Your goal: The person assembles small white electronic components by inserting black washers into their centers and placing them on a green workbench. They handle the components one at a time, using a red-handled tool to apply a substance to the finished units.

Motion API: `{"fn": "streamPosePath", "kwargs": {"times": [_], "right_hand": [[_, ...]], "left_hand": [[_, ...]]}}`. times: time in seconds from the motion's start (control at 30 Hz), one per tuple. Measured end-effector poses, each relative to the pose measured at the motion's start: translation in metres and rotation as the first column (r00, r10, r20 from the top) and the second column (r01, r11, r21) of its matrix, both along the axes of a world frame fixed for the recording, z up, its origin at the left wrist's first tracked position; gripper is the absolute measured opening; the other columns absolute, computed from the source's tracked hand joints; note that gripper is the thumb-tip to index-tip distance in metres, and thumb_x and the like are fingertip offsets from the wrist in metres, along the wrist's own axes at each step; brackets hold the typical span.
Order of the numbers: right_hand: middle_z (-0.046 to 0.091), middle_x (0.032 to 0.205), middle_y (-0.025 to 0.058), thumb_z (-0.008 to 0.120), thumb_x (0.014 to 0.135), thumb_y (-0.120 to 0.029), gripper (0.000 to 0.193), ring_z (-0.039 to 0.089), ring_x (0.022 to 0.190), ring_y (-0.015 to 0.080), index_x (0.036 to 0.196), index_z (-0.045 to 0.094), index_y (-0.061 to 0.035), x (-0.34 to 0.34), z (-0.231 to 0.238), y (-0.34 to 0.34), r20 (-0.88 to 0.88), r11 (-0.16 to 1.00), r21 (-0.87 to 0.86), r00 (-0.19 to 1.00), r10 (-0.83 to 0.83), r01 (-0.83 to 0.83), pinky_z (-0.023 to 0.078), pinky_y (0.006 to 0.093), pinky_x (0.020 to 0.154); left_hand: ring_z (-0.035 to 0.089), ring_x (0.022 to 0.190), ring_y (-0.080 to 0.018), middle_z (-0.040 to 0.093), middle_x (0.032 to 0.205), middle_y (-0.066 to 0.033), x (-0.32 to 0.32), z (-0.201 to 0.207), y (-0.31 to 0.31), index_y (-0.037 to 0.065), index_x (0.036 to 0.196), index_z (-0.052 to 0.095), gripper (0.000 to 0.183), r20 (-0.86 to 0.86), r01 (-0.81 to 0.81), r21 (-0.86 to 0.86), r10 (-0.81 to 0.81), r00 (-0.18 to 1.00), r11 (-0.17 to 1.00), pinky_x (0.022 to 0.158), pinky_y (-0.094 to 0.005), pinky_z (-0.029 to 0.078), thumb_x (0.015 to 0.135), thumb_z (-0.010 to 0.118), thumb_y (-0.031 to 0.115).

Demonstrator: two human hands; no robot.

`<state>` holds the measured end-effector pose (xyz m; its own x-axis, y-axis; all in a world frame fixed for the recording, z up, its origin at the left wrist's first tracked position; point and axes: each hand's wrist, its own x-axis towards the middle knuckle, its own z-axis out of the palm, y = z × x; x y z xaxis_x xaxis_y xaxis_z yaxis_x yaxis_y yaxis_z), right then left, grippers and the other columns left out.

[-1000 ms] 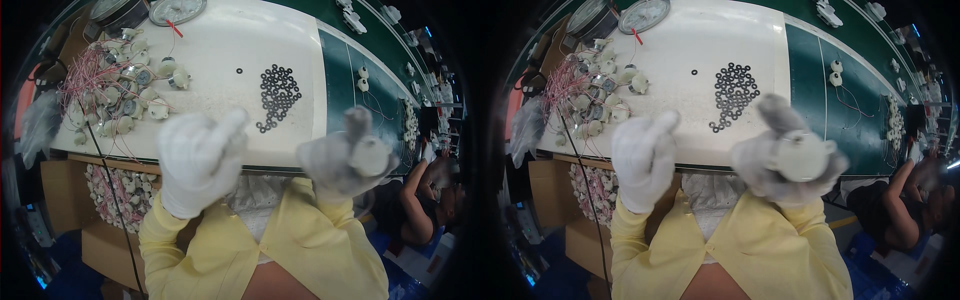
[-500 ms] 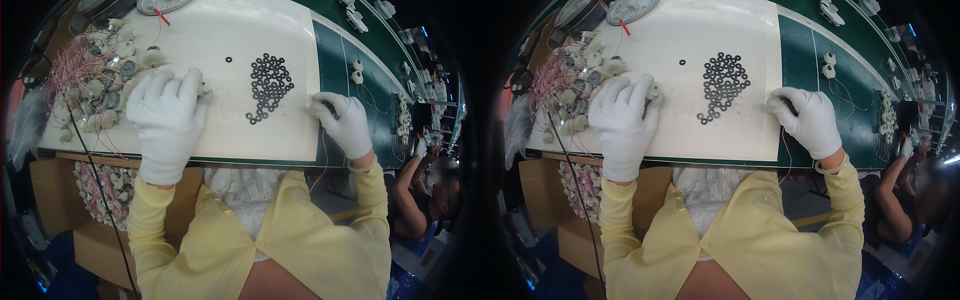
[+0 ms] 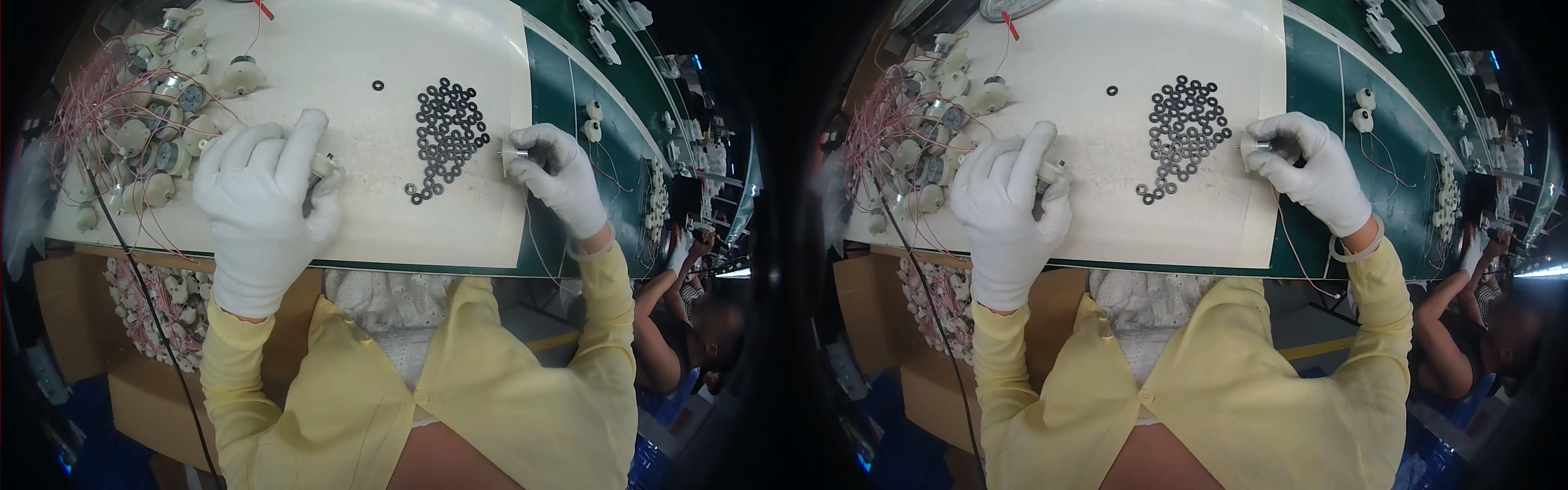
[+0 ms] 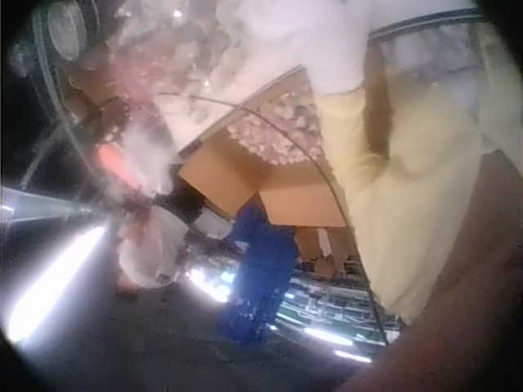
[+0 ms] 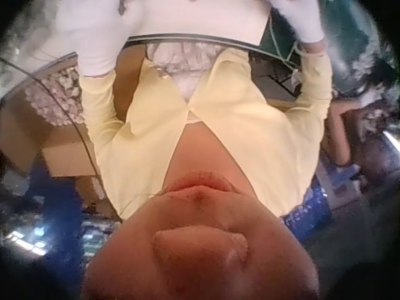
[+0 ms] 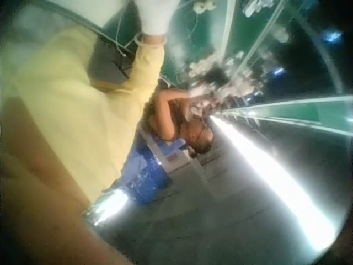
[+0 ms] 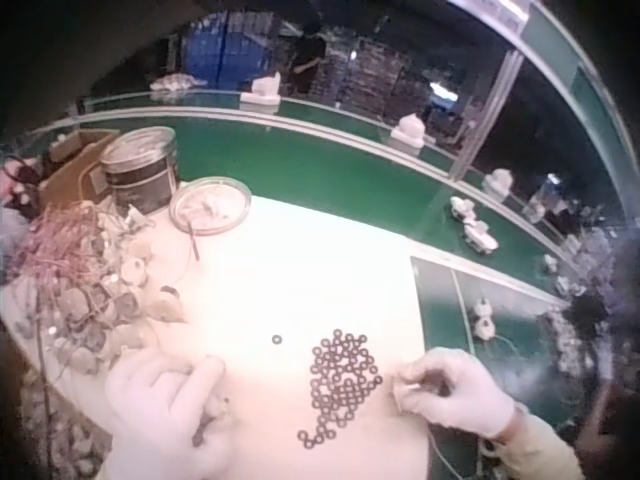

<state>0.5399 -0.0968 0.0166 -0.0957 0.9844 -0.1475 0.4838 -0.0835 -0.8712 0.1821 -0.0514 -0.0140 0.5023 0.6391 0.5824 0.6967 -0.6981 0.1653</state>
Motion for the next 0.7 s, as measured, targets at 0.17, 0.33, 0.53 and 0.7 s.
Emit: {"fn": "streamPosePath", "kwargs": {"times": [0.17,0.33,0.53,0.7], "right_hand": [[0.068,0.1,0.007,0.072,0.086,-0.003,0.026,0.067,0.076,0.0147,0.111,0.067,-0.0022,0.005,-0.003,0.011,0.19,0.946,0.273,0.974,0.124,-0.173,0.055,0.0271,0.07],[0.066,0.096,0.0073,0.072,0.077,0.0,0.031,0.065,0.073,0.0215,0.107,0.066,-0.0063,-0.004,0.012,0.031,0.543,0.77,0.419,0.813,0.212,-0.481,0.052,0.0311,0.063],[0.063,0.082,0.0042,0.078,0.071,-0.006,0.033,0.06,0.063,0.0258,0.102,0.066,-0.0102,-0.02,0.024,0.048,0.766,0.575,0.461,0.631,0.128,-0.676,0.047,0.0369,0.06],[0.064,0.093,0.0001,0.083,0.069,-0.01,0.038,0.061,0.083,0.0254,0.103,0.067,-0.0163,-0.013,0.046,0.039,0.869,0.691,0.103,0.402,0.287,-0.715,0.047,0.0377,0.082]], "left_hand": [[0.063,0.086,-0.0329,0.062,0.089,-0.0115,-0.001,0.002,0.001,0.004,0.128,0.067,0.061,0.0,0.01,-0.027,-0.01,1.0,1.0,0.078,-0.0454,0.051,0.068,0.075,0.014],[0.063,0.086,-0.0327,0.062,0.09,-0.0113,0.0,0.002,0.001,0.006,0.128,0.068,0.06,0.007,0.014,-0.034,-0.014,1.0,0.999,0.079,-0.0456,0.051,0.07,0.075,0.016],[0.062,0.086,-0.0323,0.062,0.091,-0.011,0.0,0.002,0.0,0.006,0.128,0.068,0.058,-0.001,0.008,-0.043,-0.008,1.0,0.999,0.079,-0.0455,0.051,0.071,0.076,0.017],[0.063,0.088,-0.0319,0.062,0.091,-0.0107,0.0,0.005,-0.001,0.006,0.128,0.068,0.058,-0.013,-0.004,-0.069,0.003,1.0,0.998,0.081,-0.0452,0.051,0.072,0.076,0.017]]}}
